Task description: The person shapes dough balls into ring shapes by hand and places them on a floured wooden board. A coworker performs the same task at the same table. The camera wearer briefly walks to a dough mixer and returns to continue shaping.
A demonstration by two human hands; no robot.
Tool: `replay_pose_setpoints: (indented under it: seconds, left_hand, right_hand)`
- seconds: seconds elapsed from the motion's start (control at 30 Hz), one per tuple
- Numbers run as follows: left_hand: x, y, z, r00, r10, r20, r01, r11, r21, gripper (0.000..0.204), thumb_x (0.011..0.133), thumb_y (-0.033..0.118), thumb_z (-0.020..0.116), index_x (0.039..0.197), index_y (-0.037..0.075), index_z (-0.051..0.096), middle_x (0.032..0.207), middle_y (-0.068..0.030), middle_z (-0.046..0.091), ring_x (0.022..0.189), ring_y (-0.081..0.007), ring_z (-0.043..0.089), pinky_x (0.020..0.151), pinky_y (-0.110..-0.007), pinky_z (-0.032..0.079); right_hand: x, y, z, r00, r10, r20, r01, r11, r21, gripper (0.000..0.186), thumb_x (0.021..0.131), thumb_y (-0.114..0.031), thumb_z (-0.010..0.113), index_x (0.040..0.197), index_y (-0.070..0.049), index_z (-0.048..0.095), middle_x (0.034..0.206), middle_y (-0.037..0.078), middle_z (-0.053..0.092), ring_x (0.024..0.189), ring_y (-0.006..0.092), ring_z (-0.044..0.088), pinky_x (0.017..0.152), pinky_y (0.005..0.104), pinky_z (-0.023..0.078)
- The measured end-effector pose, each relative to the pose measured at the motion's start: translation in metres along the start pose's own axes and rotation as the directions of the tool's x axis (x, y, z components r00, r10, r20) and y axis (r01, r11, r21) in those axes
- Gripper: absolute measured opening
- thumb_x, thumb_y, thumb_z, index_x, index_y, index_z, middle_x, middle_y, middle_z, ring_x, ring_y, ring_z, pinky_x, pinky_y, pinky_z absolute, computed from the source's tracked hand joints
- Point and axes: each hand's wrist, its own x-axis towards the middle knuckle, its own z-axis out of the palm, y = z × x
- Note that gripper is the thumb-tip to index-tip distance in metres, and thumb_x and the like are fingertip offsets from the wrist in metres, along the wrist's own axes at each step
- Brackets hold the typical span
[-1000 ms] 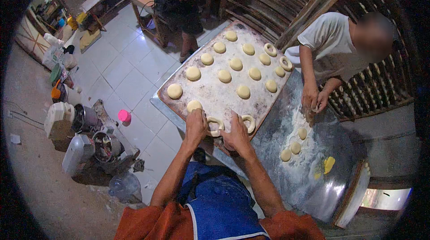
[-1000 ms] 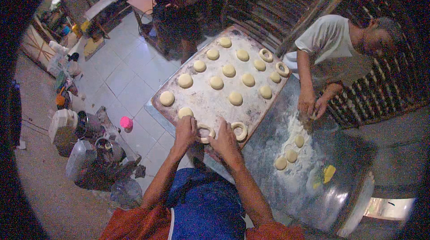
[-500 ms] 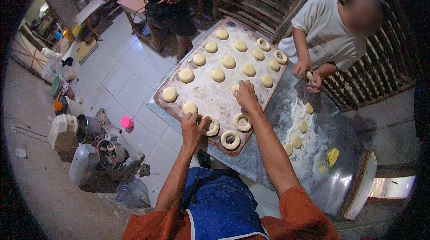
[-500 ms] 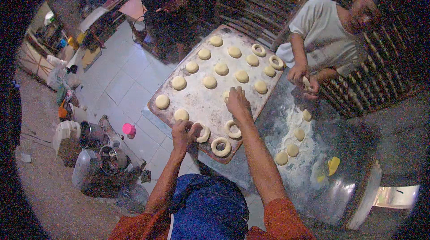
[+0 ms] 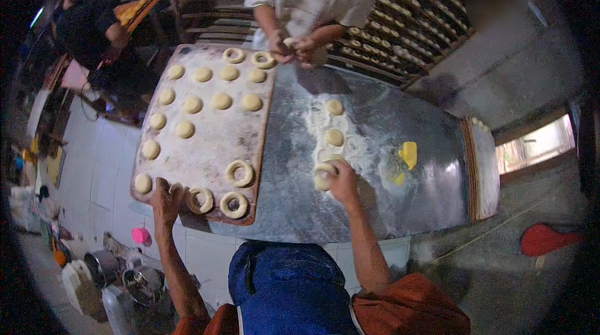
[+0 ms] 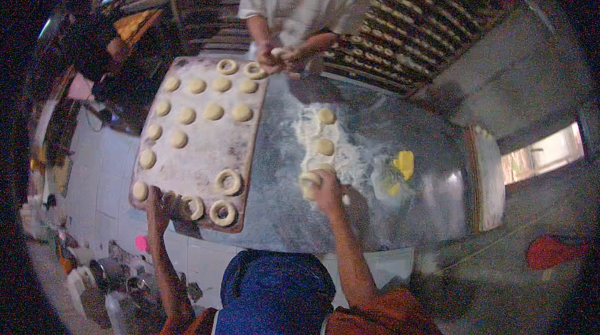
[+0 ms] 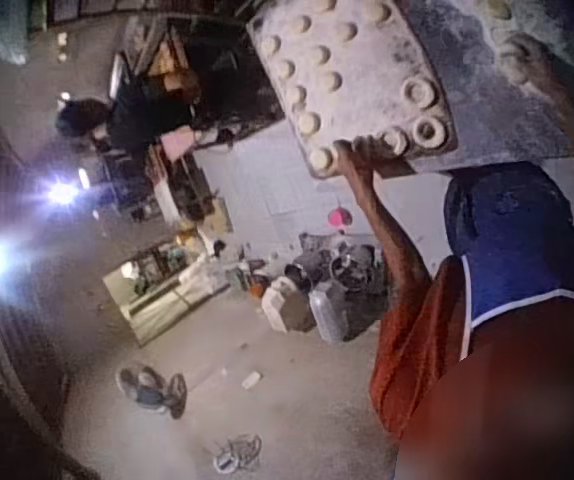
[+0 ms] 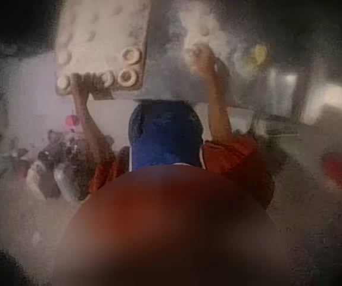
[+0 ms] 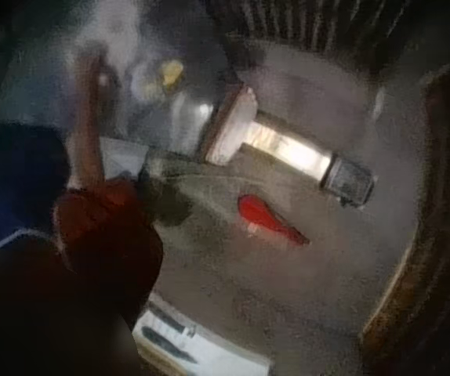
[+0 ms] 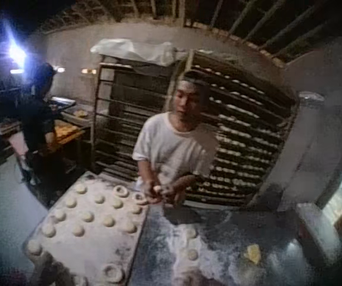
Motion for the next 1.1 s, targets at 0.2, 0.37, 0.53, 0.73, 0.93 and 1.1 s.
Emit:
replay_pose_setpoints:
  seconds: [0.2,0.37,0.53,0.73,0.93,1.1]
  left_hand:
    - [-0.006,0.166,0.119,0.989,0.139,0.048,-0.099,0.871,-0.481,0.035,0.081,0.016,0.072,0.101,0.004,0.046,0.089,-0.0133,0.060,0.081,-0.0234,0.061,0.068,-0.036,0.048]
    - [0.015,0.298,0.231,0.962,0.090,0.258,-0.011,0.957,-0.291,0.034,0.078,0.021,0.072,0.095,0.005,0.047,0.084,-0.0174,0.058,0.077,-0.0399,0.056,0.065,-0.039,0.045]
    - [-0.009,0.299,0.289,0.929,0.362,-0.073,-0.369,0.920,-0.131,0.032,0.081,0.021,0.070,0.103,0.003,0.056,0.090,-0.0156,0.061,0.087,-0.0354,0.059,0.072,-0.038,0.048]
    - [-0.078,0.368,0.274,0.826,0.187,0.531,0.248,0.725,-0.642,0.028,0.088,0.020,0.066,0.105,-0.002,0.061,0.095,-0.0073,0.065,0.087,-0.0144,0.062,0.078,-0.029,0.050]
    - [-0.084,0.372,0.280,0.865,0.110,0.490,0.289,0.688,-0.665,0.025,0.091,0.017,0.062,0.107,-0.001,0.058,0.091,-0.0074,0.065,0.081,-0.0127,0.060,0.071,-0.027,0.051]
    - [-0.082,0.365,0.280,0.813,0.104,0.572,0.503,0.367,-0.782,0.032,0.090,0.008,0.058,0.120,0.003,0.050,0.100,-0.0069,0.062,0.083,-0.0126,0.060,0.067,-0.025,0.050]
  right_hand:
    - [-0.013,0.086,-0.059,0.959,0.255,-0.122,-0.277,0.934,-0.225,0.028,0.066,-0.007,0.076,0.090,-0.003,0.064,0.092,0.016,0.065,0.089,0.0317,0.064,0.074,0.0399,0.051]
    - [-0.012,0.108,-0.078,0.956,0.289,0.050,-0.269,0.931,-0.245,0.030,0.062,-0.009,0.079,0.083,-0.003,0.059,0.088,0.016,0.064,0.077,0.0339,0.063,0.067,0.0421,0.050]
    - [-0.035,0.118,-0.076,0.919,0.382,0.100,-0.368,0.736,0.568,0.033,0.070,-0.006,0.075,0.094,-0.002,0.053,0.090,0.008,0.063,0.081,0.0158,0.060,0.071,0.0296,0.050]
    - [-0.045,0.095,-0.094,0.942,0.324,0.086,-0.284,0.636,0.718,0.035,0.072,0.000,0.070,0.103,-0.001,0.056,0.098,0.010,0.064,0.093,0.0184,0.062,0.083,0.0309,0.050]
    - [-0.040,0.073,-0.115,0.978,0.187,0.087,-0.202,0.776,0.598,0.047,0.070,0.001,0.069,0.114,-0.002,0.052,0.098,0.011,0.064,0.095,0.0201,0.062,0.081,0.0319,0.051]
    - [-0.038,0.076,-0.120,0.917,0.011,0.399,-0.343,0.534,0.773,0.059,0.071,-0.001,0.064,0.126,-0.004,0.042,0.102,0.012,0.061,0.094,0.0206,0.062,0.078,0.0306,0.052]
